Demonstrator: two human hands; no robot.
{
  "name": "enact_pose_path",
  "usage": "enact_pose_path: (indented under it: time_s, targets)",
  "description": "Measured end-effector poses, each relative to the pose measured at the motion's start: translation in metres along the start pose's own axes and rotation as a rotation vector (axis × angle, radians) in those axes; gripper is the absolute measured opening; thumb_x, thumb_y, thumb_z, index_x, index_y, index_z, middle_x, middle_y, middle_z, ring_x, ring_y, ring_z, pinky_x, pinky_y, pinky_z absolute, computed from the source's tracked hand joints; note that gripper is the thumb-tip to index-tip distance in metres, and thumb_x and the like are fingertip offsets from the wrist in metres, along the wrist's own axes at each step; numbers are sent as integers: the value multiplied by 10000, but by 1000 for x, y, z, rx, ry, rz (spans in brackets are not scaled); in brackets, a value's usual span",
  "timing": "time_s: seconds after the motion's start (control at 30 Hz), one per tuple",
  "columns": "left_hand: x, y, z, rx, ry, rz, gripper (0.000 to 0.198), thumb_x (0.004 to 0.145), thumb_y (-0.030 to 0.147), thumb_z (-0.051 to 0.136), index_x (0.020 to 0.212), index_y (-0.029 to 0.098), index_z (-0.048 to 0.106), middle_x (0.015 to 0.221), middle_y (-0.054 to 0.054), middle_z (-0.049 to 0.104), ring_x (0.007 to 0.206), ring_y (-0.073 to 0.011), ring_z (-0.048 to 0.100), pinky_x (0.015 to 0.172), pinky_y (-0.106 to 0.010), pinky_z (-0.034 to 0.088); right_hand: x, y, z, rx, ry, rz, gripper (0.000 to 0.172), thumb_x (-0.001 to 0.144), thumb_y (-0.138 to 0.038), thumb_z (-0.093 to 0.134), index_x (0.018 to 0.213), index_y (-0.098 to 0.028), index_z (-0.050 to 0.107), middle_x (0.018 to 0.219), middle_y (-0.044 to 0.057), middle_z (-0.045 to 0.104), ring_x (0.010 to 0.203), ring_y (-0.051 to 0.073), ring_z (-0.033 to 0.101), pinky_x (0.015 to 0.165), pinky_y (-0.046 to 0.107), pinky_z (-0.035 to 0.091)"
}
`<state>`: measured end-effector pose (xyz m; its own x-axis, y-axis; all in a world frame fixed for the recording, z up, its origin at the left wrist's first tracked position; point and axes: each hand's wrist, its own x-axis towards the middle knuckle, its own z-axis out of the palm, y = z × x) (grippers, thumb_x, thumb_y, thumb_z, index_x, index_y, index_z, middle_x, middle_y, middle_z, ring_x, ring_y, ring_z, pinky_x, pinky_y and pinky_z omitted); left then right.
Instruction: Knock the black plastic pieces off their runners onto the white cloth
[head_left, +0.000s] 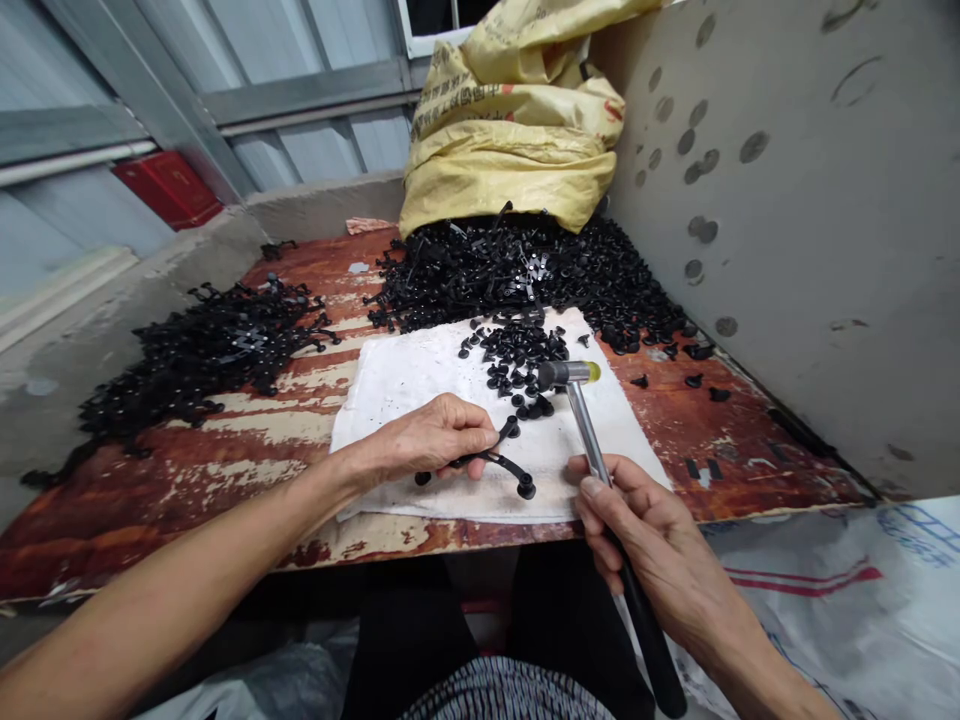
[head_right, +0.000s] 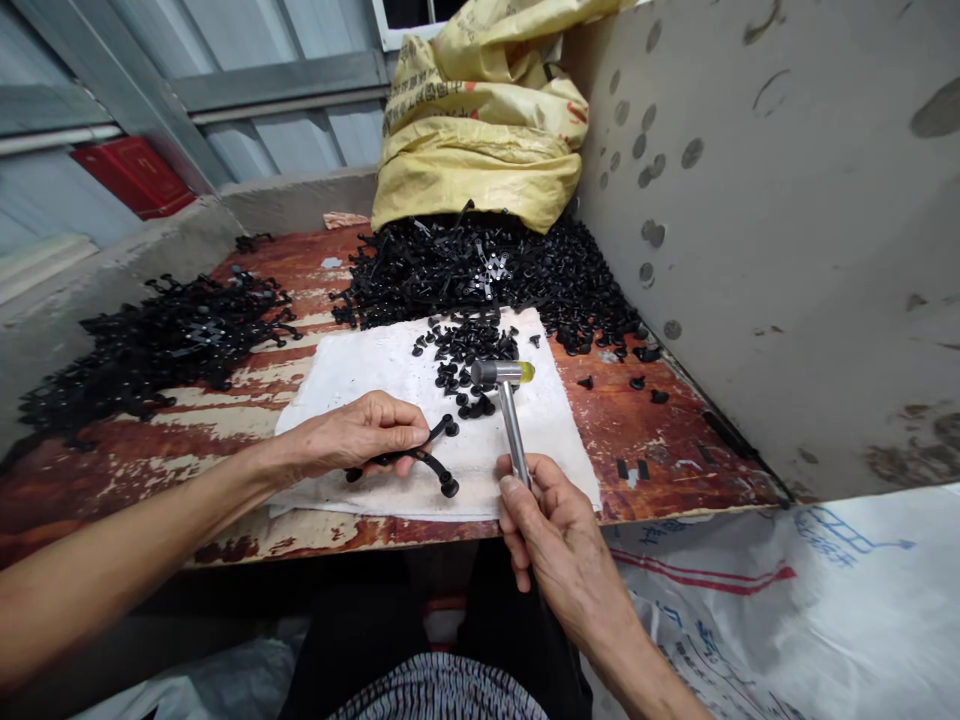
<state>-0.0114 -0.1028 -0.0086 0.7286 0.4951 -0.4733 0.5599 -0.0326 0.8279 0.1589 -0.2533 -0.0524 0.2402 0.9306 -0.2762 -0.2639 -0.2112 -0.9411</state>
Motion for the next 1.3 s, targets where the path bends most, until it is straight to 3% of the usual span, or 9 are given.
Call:
enact_pose_path:
  time_s: [0.5,0.93,1.3]
  targets:
    - [-1,5,0,80,-9,12,315,831,433,534,678,158,521,574,31,560,385,-33,358,355,-167,197,0,3,-1,-7,-20,-19,387,786,-517,666,975,-194,565,561,-88,461,384,63,343,300,169,336]
    - [-1,5,-7,149,-47,27,360,874,448,522,667,156,547,442,67,408,359,-40,287,357,-185,159,-1,4,-3,-39,-32,-29,409,814,-520,630,1025,-178,559,558,-87,451,385,67,340,310,177,335]
    - [-1,3,-6,168,-38,28,367,883,448,511,670,152,551,439,62,398,354,-41,287,355,-184,157,0,4,-3,-36,-29,-30,404,810,-518,635,1022,-181,566,555,-85,453,387,70,339,304,176,335]
